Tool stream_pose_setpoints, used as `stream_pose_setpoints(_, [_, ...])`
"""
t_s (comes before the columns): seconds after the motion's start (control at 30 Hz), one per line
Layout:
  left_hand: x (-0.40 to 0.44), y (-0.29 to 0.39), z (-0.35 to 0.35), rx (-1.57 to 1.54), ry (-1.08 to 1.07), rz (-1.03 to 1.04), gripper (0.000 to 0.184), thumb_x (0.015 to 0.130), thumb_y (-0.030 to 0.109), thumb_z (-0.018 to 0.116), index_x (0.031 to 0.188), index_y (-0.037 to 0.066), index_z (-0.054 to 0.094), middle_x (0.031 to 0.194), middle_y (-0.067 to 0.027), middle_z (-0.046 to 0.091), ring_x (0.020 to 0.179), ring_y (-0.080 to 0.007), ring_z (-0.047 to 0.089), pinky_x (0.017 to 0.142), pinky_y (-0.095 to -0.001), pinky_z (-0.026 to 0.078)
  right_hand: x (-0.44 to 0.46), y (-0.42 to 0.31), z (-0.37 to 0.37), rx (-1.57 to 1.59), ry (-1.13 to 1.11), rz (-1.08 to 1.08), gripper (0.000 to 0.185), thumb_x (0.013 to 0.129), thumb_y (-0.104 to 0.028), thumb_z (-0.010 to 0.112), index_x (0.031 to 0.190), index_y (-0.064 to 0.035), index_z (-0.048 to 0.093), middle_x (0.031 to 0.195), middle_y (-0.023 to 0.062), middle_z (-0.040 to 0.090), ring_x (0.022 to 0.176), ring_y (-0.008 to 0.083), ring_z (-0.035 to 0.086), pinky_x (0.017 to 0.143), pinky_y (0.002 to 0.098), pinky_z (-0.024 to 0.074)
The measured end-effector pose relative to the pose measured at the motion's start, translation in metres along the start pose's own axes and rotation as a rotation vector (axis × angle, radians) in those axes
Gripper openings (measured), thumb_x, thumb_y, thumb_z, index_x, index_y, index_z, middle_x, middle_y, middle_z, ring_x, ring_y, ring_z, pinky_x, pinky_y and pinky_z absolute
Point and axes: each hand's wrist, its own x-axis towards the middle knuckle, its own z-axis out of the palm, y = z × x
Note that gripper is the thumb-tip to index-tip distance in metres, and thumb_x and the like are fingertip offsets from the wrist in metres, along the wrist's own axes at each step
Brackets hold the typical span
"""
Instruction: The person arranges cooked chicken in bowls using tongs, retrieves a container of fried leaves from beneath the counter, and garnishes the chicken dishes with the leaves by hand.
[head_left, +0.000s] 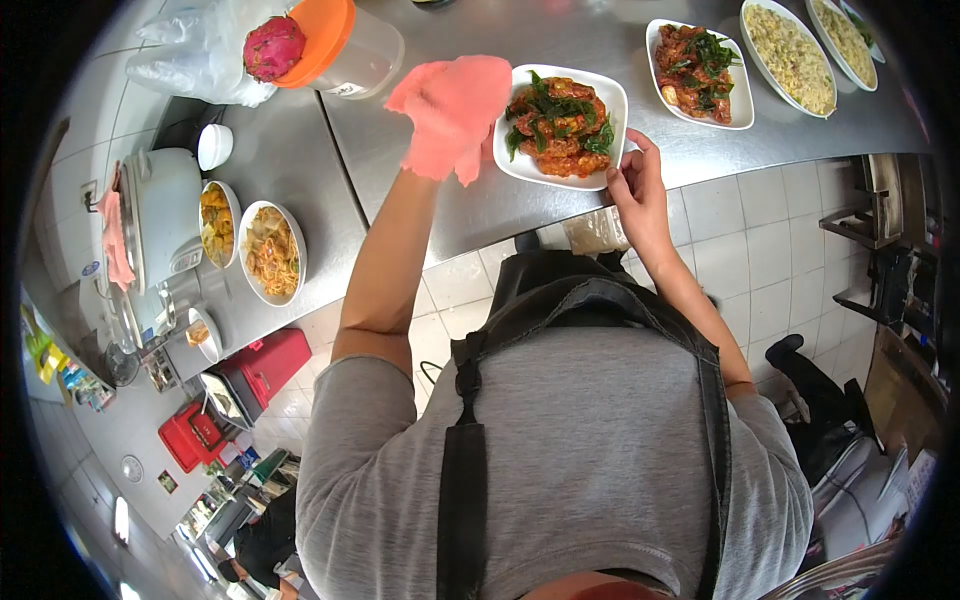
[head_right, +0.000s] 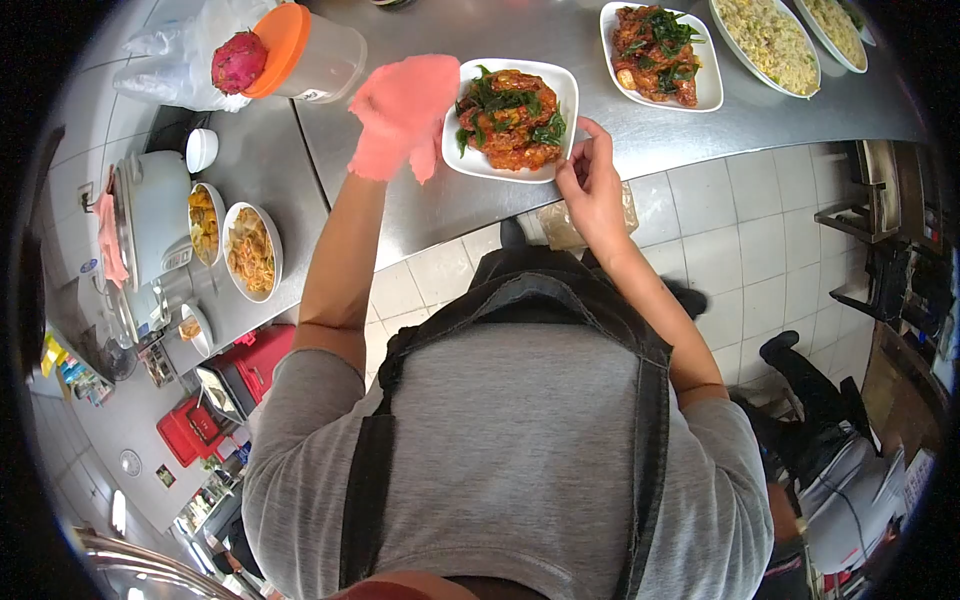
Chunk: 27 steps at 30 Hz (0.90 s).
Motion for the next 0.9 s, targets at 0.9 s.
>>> stream_pose_setpoints(0.9, [-0.005, -0.051, 0.008, -1.207, 0.005, 0.019, 0.018, 0.088, 0.013, 0.061, 0.105, 0.006, 0.063, 0.089, -0.0053, 0.067, 0.078, -0.0201, 0.069, 0.063, -0.0301, 0.055, 0.001, -0.011, -0.010, 0.116, -0.076, 0.100, 0.050, 0.098, -0.005, 0.059, 0.145, -0.0062, 0.042, 0.088, -0.0001, 0.052, 0.077, 0.0071, 0.054, 0.070, 0.0228, 0.0465])
